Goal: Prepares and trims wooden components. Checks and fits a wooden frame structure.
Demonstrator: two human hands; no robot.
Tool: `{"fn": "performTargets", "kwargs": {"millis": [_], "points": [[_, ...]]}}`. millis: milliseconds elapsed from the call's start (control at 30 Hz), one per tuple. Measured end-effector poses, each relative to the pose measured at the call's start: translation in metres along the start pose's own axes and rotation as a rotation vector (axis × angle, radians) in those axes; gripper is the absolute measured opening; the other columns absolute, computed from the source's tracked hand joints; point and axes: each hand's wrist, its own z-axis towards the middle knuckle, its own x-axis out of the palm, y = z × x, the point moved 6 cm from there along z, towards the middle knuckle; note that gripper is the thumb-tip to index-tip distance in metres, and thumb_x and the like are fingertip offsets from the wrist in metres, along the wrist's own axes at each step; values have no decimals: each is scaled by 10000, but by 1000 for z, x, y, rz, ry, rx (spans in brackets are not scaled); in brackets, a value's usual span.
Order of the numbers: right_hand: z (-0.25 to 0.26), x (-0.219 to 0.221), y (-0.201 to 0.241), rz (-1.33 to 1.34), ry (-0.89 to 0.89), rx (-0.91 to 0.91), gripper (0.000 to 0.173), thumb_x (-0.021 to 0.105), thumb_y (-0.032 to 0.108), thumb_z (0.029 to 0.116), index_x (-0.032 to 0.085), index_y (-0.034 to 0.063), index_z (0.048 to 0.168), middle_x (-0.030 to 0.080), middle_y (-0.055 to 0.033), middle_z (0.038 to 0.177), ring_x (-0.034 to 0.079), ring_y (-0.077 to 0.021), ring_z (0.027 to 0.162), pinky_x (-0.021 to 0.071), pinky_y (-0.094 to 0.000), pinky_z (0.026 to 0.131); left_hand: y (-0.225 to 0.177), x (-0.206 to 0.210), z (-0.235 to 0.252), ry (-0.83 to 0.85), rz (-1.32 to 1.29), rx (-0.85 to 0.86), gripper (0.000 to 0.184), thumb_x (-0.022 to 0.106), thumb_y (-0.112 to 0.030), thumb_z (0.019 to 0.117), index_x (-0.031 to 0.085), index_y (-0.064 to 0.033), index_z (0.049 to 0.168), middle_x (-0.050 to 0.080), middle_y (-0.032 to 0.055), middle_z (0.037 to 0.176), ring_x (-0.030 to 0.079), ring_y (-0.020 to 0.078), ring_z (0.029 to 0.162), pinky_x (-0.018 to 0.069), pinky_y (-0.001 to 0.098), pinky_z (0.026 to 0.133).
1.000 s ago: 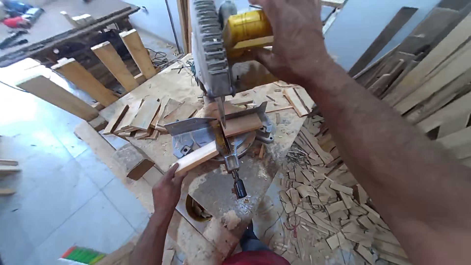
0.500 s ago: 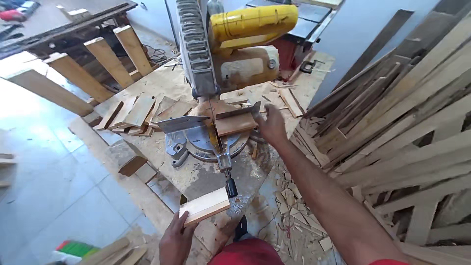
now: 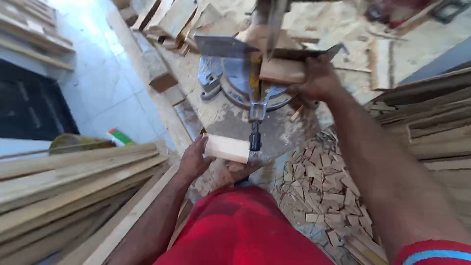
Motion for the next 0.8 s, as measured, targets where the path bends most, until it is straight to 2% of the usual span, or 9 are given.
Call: {"fn": "performTargets", "kwargs": {"millis": [67,100,133,200,333,467,533,600,800], "points": [[0,-3,0,24,24,28,1066,861,629,643,512,20,1445,398,-326,1492,440,-518,1347,429,-716,1026,0,-2,-1,-10,-58,-31,869,869,-289,821,424,-171,1559,492,117,1543,631,307,1220,522,549,1030],[0,-4,-2,26,21,39,1065,877,624,611,530,31,1425,407,-321,1486,439,-513,1350,425,-707,1035,-1,-2,0,-12,-83,-51,889,874,-271,814,410,-182,1567,557,134,1464,649,314,1161,531,560,1000],[-1,-3,-4,24,15,41,1078,880,636,587,538,28,1409,422,-323,1472,438,-517,1348,419,-703,1041,-1,-1,0,-14,-99,-69,909,879,-264,804,398,-199,1573,613,153,1375,657,327,1136,535,577,986],[-6,-1,-3,3,22,48,1102,870,675,576,533,8,1387,451,-316,1444,441,-525,1337,428,-710,1025,2,3,0,-7,-115,-99,965,891,-278,787,360,-239,1591,637,163,1313,656,331,1142,540,586,979],[-25,0,6,-25,11,68,1036,827,666,650,523,-9,1375,515,-293,1400,485,-510,1307,460,-694,986,4,5,-1,-8,-203,-146,1073,932,-311,751,293,-238,1609,592,155,1408,660,337,1157,548,602,960],[-43,6,13,1,-29,92,1021,799,688,692,535,6,1404,552,-311,1353,530,-513,1258,461,-686,995,6,3,1,27,-324,-197,1003,898,-246,801,292,-223,1599,612,97,1431,668,309,1185,547,592,982],[-51,8,18,31,-60,121,1029,802,686,685,533,12,1414,550,-309,1355,528,-505,1254,460,-668,1008,8,1,3,37,-337,-204,970,885,-244,814,310,-245,1595,645,92,1379,687,303,1142,559,595,969],[-62,7,24,63,-120,153,1020,800,685,680,541,33,1421,569,-267,1348,537,-470,1246,462,-632,1024,8,1,5,46,-321,-207,954,876,-260,825,315,-261,1596,659,104,1345,688,301,1129,555,594,970],[-112,14,54,172,-262,232,941,855,597,658,589,56,1380,597,-196,1290,557,-396,1209,483,-570,1008,22,7,9,47,-359,-178,835,825,-240,880,366,-195,1576,672,113,1315,685,283,1135,550,565,989]]}}
